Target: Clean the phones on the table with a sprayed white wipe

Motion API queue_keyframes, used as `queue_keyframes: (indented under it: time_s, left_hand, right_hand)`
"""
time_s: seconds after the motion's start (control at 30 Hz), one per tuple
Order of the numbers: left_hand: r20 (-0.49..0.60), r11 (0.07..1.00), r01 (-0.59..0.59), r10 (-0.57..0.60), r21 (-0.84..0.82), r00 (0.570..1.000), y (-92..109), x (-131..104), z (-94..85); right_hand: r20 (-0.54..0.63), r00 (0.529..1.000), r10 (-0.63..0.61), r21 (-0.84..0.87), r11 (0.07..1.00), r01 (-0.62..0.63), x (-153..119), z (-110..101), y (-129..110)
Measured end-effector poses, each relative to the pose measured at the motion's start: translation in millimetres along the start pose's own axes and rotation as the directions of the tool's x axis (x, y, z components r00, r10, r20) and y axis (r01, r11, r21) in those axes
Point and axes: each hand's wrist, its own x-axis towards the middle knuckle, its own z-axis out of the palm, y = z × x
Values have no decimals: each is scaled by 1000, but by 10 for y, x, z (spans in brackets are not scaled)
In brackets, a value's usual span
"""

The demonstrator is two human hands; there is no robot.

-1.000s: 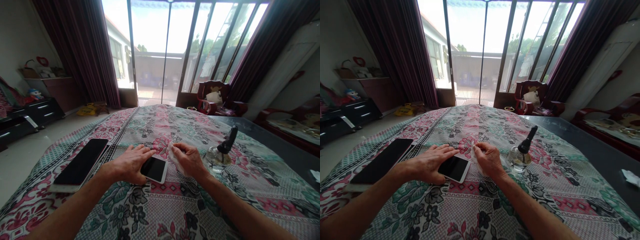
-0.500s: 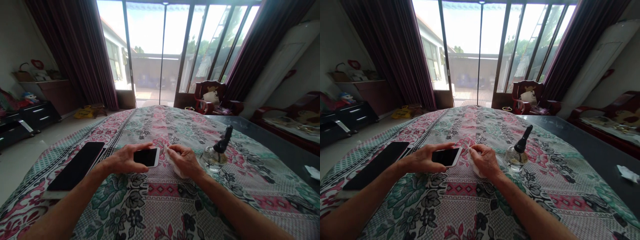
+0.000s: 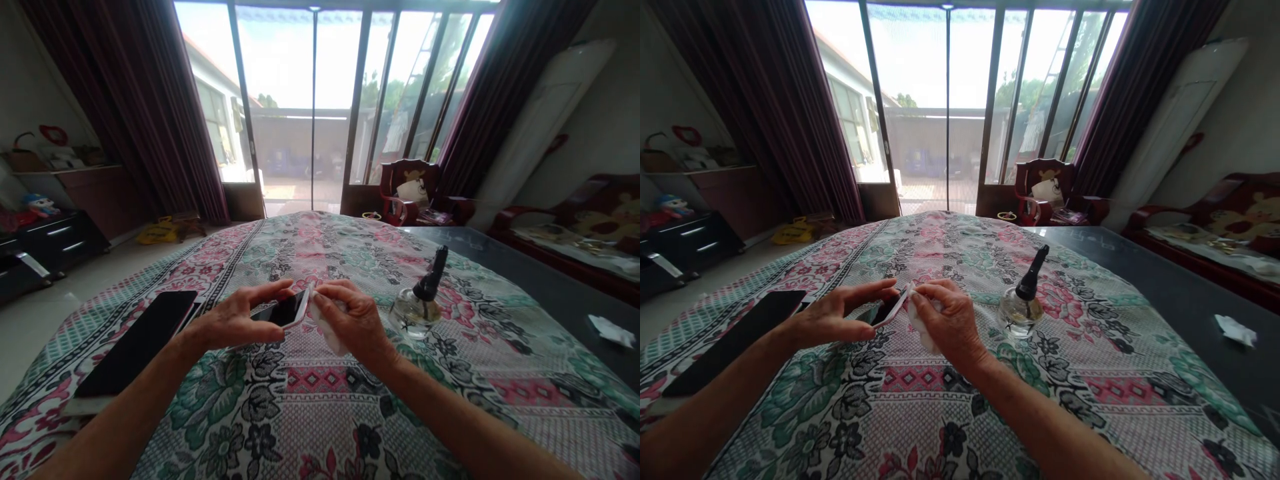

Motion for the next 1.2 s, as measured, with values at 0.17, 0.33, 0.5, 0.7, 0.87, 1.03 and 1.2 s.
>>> queue_keyframes:
  time_s: [0.17, 0.33, 0.5, 0.7, 0.87, 1.03, 1.2]
  left_hand:
    - [-2, 1000, 2, -2, -8, 1000, -18, -3, -18]
    - [-21, 1000, -5, 5, -11, 1000, -23, -12, -49]
    - [14, 1000, -12, 12, 24, 1000, 20, -6, 0]
    - [19, 999, -35, 35, 37, 999, 45, 1, 34]
    - [-30, 1000, 5, -5, 22, 1000, 34, -22, -17]
    - [-24, 999, -14, 15, 50, 1000, 90, -23, 13]
    - [13, 996, -43, 42, 84, 999, 144, -6, 79]
  right_hand:
    - [35, 998, -45, 37, 998, 44, -67, 27, -176]
    - [54, 990, -134, 75, 989, 130, -112, 53, -328]
    - [20, 999, -45, 26, 999, 45, -39, 0, -127]
    - [-9, 999, -40, -3, 999, 40, -35, -14, -89]
    - [48, 988, -150, 30, 988, 149, -130, 39, -334]
    - [51, 995, -85, 29, 996, 84, -90, 14, -241]
    - [-18, 1000, -5, -6, 1000, 5, -31, -34, -50]
